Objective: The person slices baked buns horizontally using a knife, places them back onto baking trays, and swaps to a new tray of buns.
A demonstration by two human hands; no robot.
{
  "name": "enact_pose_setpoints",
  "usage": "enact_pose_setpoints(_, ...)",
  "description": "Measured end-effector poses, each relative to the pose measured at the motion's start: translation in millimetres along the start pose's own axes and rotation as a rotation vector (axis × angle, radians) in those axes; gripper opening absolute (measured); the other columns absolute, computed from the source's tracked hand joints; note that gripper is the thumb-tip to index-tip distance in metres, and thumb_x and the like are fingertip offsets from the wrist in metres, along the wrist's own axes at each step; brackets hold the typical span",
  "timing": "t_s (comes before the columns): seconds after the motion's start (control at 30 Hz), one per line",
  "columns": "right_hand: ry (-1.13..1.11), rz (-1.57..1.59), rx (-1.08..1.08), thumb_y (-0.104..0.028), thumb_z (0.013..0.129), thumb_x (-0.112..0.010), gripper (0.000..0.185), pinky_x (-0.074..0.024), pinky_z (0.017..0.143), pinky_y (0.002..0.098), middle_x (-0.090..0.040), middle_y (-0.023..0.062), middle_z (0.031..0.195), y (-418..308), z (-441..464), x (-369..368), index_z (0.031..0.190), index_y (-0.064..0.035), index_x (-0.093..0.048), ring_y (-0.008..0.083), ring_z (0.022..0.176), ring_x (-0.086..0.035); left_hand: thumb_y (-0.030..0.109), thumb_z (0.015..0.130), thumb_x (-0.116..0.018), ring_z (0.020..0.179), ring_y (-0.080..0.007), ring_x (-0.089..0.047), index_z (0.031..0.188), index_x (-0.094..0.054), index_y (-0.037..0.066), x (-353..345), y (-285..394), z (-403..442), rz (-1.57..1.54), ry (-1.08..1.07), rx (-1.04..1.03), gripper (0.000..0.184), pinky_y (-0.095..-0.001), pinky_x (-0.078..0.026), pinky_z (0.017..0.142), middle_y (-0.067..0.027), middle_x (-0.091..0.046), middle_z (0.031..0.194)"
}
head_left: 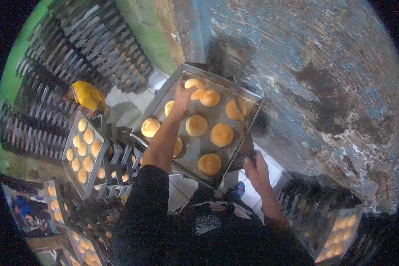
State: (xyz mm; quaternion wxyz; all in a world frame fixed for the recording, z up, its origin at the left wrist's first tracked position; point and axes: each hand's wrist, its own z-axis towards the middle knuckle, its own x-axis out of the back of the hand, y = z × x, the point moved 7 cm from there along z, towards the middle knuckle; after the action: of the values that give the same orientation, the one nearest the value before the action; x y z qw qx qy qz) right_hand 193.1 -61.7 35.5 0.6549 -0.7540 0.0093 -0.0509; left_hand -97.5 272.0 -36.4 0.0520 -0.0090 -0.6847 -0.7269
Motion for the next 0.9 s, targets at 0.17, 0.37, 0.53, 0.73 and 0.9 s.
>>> enact_pose_setpoints(0.17,-0.054,-0.022,0.152,-0.025,0.103,-0.058,0.032,-0.0422,0.054,0.0256,-0.054,-0.0009,0.073,-25.9,34.9,-9.8,0.121,0.0014,-0.058,0.0077,0.059,-0.050,0.030,0.099,-0.066,0.113,-0.0260,-0.066,0.129,-0.057,0.003,-23.3,49.2,-86.8,-0.731,-0.073,0.096,0.041,-0.0419,-0.055,0.096,-0.0117,-0.068,0.122)
enact_pose_setpoints(0.37,-0.096,-0.279,0.430,-0.020,0.100,-0.059,0.047,-0.0536,0.068,0.0354,-0.069,0.0151,0.081,-64.4,37.3,-32.3,0.141,0.0018,-0.052,0.0197,0.073,-0.068,0.053,0.097,-0.060,0.110,-0.0256,-0.067,0.128,-0.060,0.009,-39.5,53.9,-168.7,-1.134,0.004,0.205,0.054,-0.0424,-0.055,0.097,-0.0074,-0.069,0.121)
enact_pose_setpoints(0.53,-0.175,-0.324,0.465,-0.018,0.100,-0.058,0.047,-0.0546,0.073,0.0357,-0.072,0.0201,0.088,-71.6,16.7,-28.8,0.142,0.0011,-0.051,0.0235,0.081,-0.073,0.053,0.096,-0.062,0.107,-0.0254,-0.068,0.126,-0.062,0.010,-44.9,83.4,-196.1,-1.072,-0.029,0.114,0.053,-0.0442,-0.054,0.095,-0.0075,-0.070,0.118)
enact_pose_setpoints(0.73,-0.192,-0.217,0.472,-0.017,0.098,-0.060,0.043,-0.0551,0.072,0.0405,-0.071,0.0198,0.086,-67.1,-13.8,-6.3,0.135,0.0039,-0.056,0.0305,0.077,-0.071,0.042,0.095,-0.067,0.101,-0.0235,-0.069,0.120,-0.064,0.009,-49.1,100.7,-209.9,-1.045,-0.029,0.076,0.042,-0.0436,-0.056,0.091,-0.0074,-0.071,0.111)
enact_pose_setpoints(0.9,-0.174,-0.301,0.305,-0.017,0.096,-0.061,0.045,-0.0554,0.073,0.0406,-0.072,0.0193,0.088,-59.3,-27.1,16.1,0.137,0.0001,-0.057,0.0293,0.079,-0.072,0.031,0.093,-0.071,0.096,-0.0206,-0.069,0.118,-0.064,0.007,-63.6,114.5,-227.8,-0.858,-0.100,-0.007,0.035,-0.0395,-0.059,0.086,-0.0078,-0.071,0.109)
